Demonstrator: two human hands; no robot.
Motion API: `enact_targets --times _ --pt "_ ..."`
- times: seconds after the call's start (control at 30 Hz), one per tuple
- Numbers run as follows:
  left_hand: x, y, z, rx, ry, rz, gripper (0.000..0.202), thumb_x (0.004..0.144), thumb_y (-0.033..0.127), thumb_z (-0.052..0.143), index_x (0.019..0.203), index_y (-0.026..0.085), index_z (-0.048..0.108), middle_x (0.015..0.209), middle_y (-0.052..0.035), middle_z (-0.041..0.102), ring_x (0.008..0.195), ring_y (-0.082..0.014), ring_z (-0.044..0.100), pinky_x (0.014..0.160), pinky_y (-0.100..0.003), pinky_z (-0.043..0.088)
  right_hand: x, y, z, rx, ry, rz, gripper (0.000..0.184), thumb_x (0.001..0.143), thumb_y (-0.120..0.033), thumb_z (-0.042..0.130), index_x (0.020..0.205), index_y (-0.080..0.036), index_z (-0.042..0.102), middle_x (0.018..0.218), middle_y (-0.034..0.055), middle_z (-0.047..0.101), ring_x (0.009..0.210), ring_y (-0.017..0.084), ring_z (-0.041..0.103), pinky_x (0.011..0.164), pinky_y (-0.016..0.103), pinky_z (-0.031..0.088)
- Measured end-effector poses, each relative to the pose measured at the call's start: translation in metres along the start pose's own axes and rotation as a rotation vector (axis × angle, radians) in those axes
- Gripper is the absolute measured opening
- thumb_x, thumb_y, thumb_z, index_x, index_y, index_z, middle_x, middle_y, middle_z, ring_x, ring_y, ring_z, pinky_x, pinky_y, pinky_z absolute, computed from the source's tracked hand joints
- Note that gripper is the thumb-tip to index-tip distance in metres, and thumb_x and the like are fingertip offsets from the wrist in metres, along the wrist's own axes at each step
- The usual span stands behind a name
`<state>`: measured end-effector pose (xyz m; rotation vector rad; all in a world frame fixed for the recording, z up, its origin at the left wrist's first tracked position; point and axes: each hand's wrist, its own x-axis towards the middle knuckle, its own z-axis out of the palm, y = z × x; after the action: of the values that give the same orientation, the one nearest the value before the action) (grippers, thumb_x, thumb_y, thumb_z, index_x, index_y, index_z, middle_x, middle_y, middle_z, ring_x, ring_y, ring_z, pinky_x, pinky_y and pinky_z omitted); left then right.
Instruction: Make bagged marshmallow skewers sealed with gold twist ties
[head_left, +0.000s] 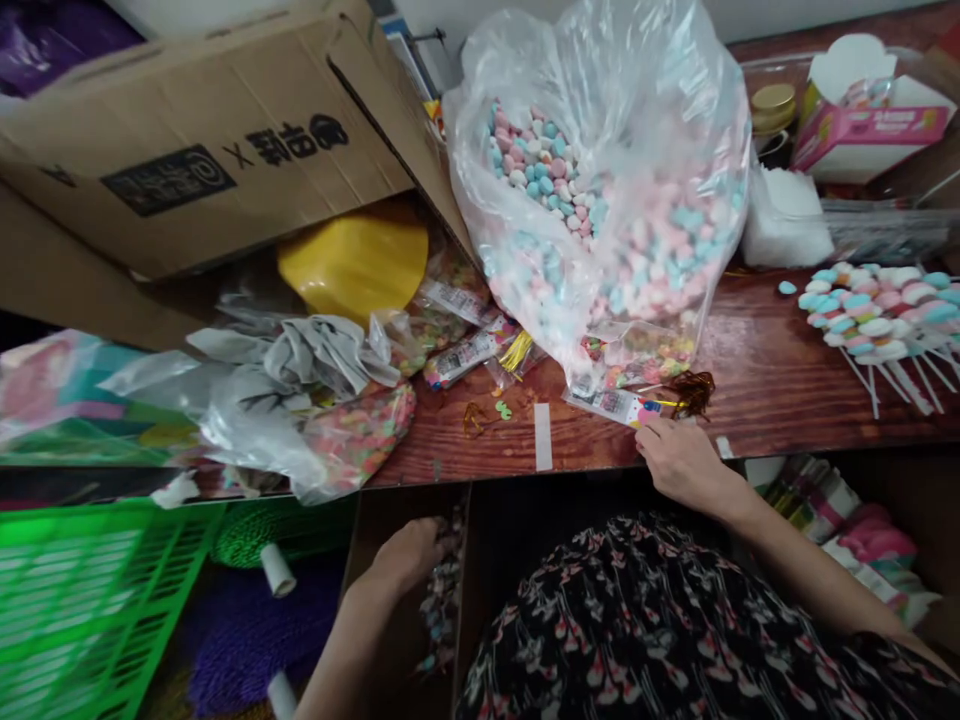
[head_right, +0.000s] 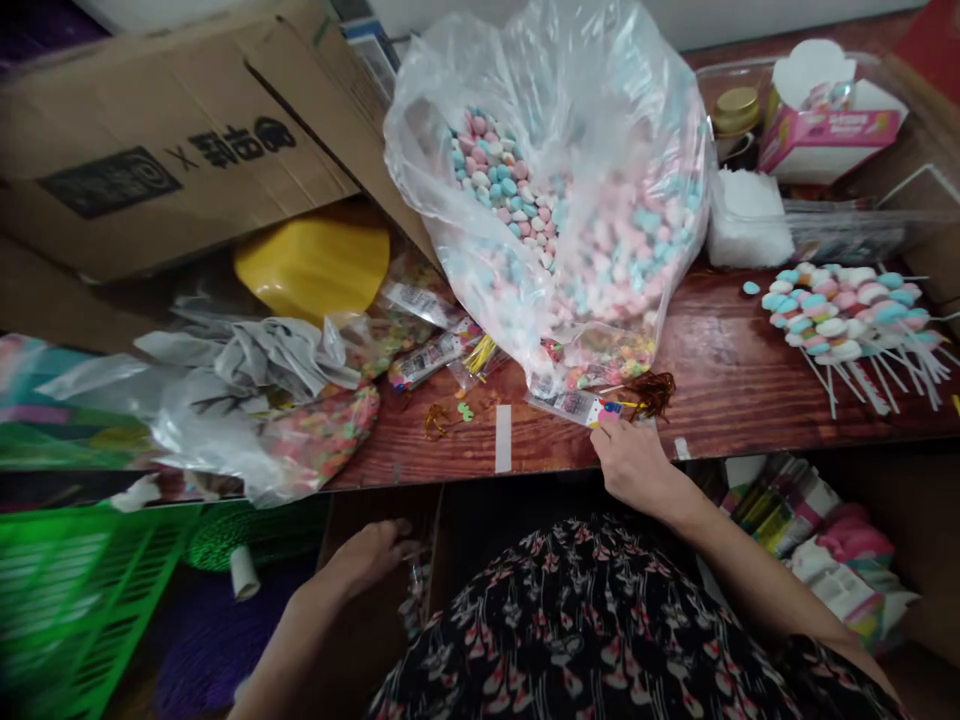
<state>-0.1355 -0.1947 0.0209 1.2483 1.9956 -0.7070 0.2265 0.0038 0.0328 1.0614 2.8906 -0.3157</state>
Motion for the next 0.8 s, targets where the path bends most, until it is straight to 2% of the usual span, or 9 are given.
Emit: enact_targets --times 0.07,0.1,0.23,0.33,0.4,0.47,0.53,0.63,0.8 --pt "-0.007 0.018 -0.013 -0.019 0.022 0.104 0.03 0.091 0.032 0.045 0.087 0.016 0.069 0.089 -0.0135 0.073 0.088 -0.0251 0.069 0.076 -0.031 0.047 0.004 -0.002 -0.004 -0.017 -0.06 -0.032 0.02 0.09 -0.011 0.043 0.09 -0.015 0.063 0.097 0.0113 0.066 0.081 0.021 0.061 0.065 0.032 0.034" --pt "-0.01 0.027 -0.021 -0.017 0.079 0.163 0.031 0.092 0.032 0.043 0.086 0.016 0.069 0.089 -0.0129 0.073 0.088 -0.0251 0.069 0.077 -0.032 0.047 0.006 -0.003 -0.006 -0.017 -0.083 -0.038 0.02 0.087 -0.009 0.044 0.091 -0.015 0.063 0.096 0.012 0.066 0.079 0.021 0.061 0.065 0.032 0.034" --pt "-0.007 0.052 -0.044 -0.072 0.454 0.423 0.032 0.096 0.034 0.042 0.087 0.019 0.068 0.088 -0.0073 0.073 0.084 -0.0209 0.068 0.077 -0.03 0.047 0.03 -0.021 -0.015 0.052 -0.081 -0.036 0.024 0.081 -0.005 0.049 0.097 -0.016 0.063 0.094 0.012 0.066 0.078 0.021 0.06 0.067 0.031 0.039" --pt "0.008 0.058 -0.057 -0.148 0.821 0.566 0.026 0.094 0.036 0.049 0.088 0.019 0.068 0.085 -0.0053 0.072 0.078 -0.0187 0.068 0.074 -0.028 0.048 0.066 -0.036 -0.024 0.201 0.036 -0.188 0.023 0.083 -0.007 0.05 0.101 -0.017 0.06 0.101 0.0096 0.063 0.082 0.019 0.059 0.066 0.029 0.044" --pt "0.017 0.064 -0.067 -0.19 0.973 0.669 0.018 0.091 0.033 0.056 0.09 0.019 0.067 0.084 -0.0044 0.072 0.076 -0.0176 0.067 0.075 -0.027 0.048 0.086 -0.038 -0.029 0.21 0.243 -0.198 0.025 0.084 -0.004 0.047 0.102 -0.015 0.059 0.111 0.0128 0.06 0.095 0.02 0.058 0.074 0.031 0.048" --pt "0.017 0.077 -0.076 -0.229 0.998 0.765 0.012 0.09 0.028 0.059 0.091 0.018 0.066 0.081 -0.0035 0.07 0.073 -0.016 0.066 0.074 -0.026 0.048 0.09 -0.035 -0.032 0.242 0.449 -0.239 0.024 0.087 -0.006 0.044 0.103 -0.015 0.06 0.118 0.0147 0.058 0.105 0.021 0.057 0.084 0.034 0.049" --pt "0.012 0.096 -0.081 -0.268 0.966 0.831 0.009 0.091 0.022 0.058 0.09 0.018 0.065 0.08 -0.0033 0.068 0.073 -0.0149 0.064 0.073 -0.025 0.048 0.076 -0.025 -0.03 0.314 0.606 -0.215 0.023 0.088 -0.008 0.044 0.1 -0.015 0.062 0.116 0.0142 0.06 0.105 0.021 0.058 0.087 0.035 0.051" --pt "0.01 0.128 -0.087 -0.297 0.918 0.914 0.01 0.091 0.019 0.056 0.089 0.018 0.065 0.078 -0.0036 0.066 0.073 -0.0148 0.061 0.072 -0.026 0.048 0.036 0.007 -0.018 0.408 0.777 -0.019 0.023 0.087 -0.01 0.047 0.098 -0.019 0.064 0.106 0.0105 0.066 0.099 0.019 0.062 0.085 0.035 0.053" --pt "0.028 0.178 -0.105 -0.196 0.929 1.058 0.011 0.091 0.019 0.055 0.091 0.016 0.066 0.086 -0.0072 0.066 0.08 -0.0173 0.06 0.075 -0.029 0.049 -0.033 0.062 0.001 0.39 0.829 0.367 0.016 0.089 -0.016 0.052 0.092 -0.019 0.067 0.092 0.0087 0.069 0.086 0.017 0.065 0.079 0.032 0.055"
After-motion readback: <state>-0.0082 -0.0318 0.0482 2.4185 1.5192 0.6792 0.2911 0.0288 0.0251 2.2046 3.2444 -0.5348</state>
